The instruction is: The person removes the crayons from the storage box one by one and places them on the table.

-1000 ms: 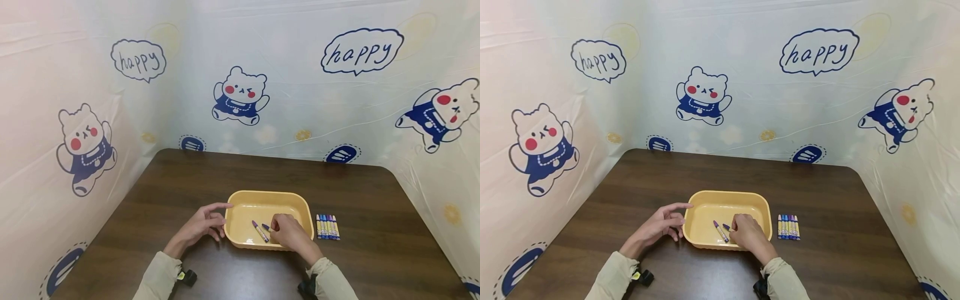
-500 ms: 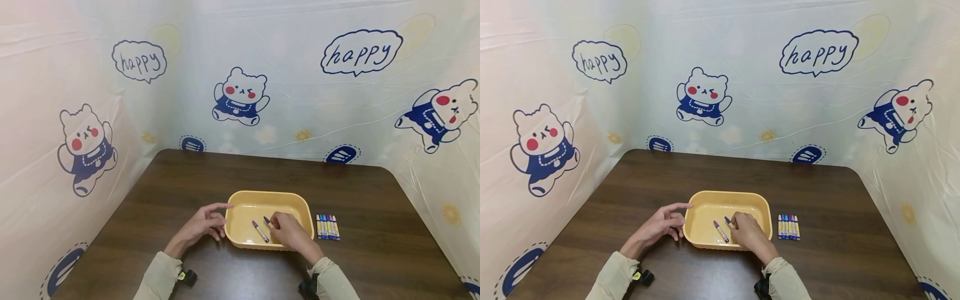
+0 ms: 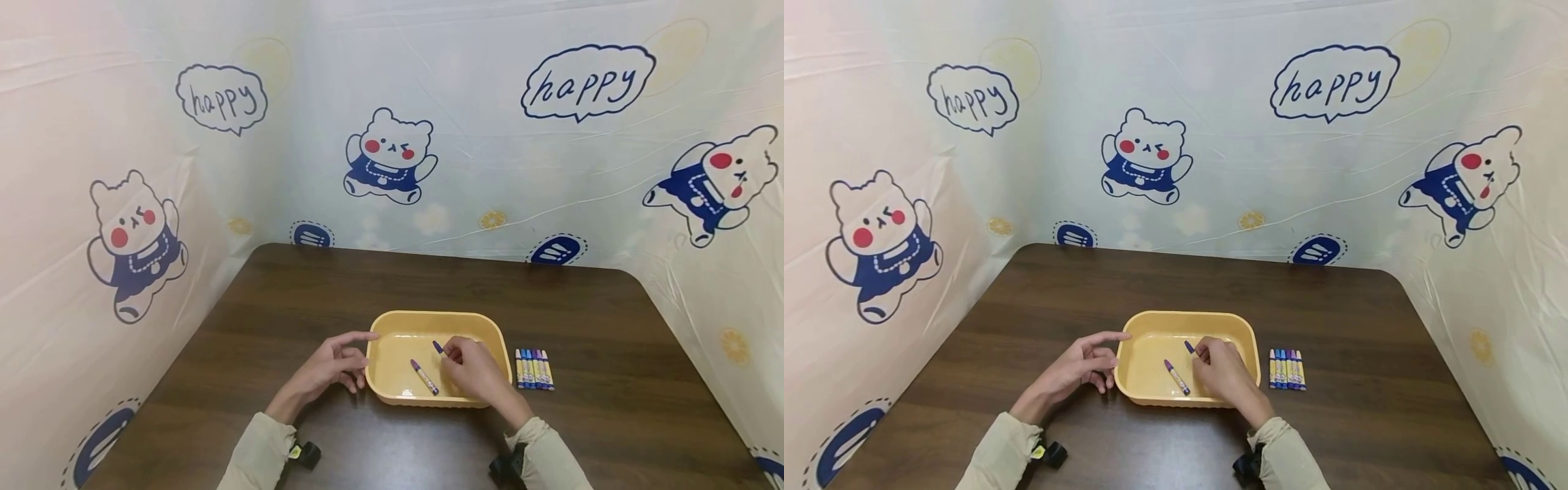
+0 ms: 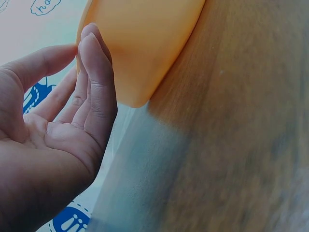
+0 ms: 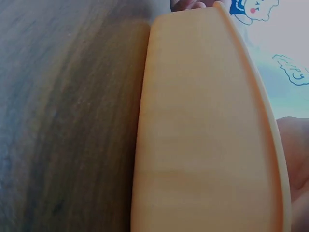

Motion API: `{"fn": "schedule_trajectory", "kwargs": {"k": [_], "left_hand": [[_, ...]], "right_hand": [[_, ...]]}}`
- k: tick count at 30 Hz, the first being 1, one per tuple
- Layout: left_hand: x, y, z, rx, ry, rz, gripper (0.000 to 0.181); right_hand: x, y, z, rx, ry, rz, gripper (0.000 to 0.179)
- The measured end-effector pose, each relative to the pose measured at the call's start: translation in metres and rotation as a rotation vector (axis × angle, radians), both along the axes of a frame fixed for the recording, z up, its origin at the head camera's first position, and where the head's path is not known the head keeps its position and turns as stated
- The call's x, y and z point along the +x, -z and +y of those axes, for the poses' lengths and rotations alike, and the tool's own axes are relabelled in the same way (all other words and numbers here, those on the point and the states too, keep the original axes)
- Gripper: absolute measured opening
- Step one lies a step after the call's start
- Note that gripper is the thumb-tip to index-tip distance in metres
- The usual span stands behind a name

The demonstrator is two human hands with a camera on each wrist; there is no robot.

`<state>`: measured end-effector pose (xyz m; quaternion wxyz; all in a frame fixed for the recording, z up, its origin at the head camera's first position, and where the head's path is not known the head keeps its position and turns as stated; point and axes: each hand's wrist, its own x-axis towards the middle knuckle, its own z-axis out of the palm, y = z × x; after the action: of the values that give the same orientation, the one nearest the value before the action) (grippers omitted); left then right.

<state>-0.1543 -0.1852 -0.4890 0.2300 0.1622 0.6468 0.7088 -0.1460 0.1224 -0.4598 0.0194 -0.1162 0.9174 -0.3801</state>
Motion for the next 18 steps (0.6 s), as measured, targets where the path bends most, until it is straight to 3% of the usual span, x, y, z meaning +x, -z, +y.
{"fn": "schedule_trajectory", "kwargs": {"k": [6, 13, 18], "left_hand": [[0.000, 0.000, 0.001, -0.005, -0.005, -0.010, 0.053], [-0.002, 0.001, 0.000, -0.012, -0.002, -0.004, 0.053], [-0.002, 0.001, 0.000, -0.024, -0.004, -0.019, 0.054]], "right_hand": [[-0.002, -0.006, 0.006, -0.107, -0.001, -0.025, 0.004], [-0.005, -0.012, 0.017, -0.202, -0.062, -0.016, 0.007], [-0.005, -0.016, 0.020, -0.204, -0.008, -0.028, 0.008]]}}
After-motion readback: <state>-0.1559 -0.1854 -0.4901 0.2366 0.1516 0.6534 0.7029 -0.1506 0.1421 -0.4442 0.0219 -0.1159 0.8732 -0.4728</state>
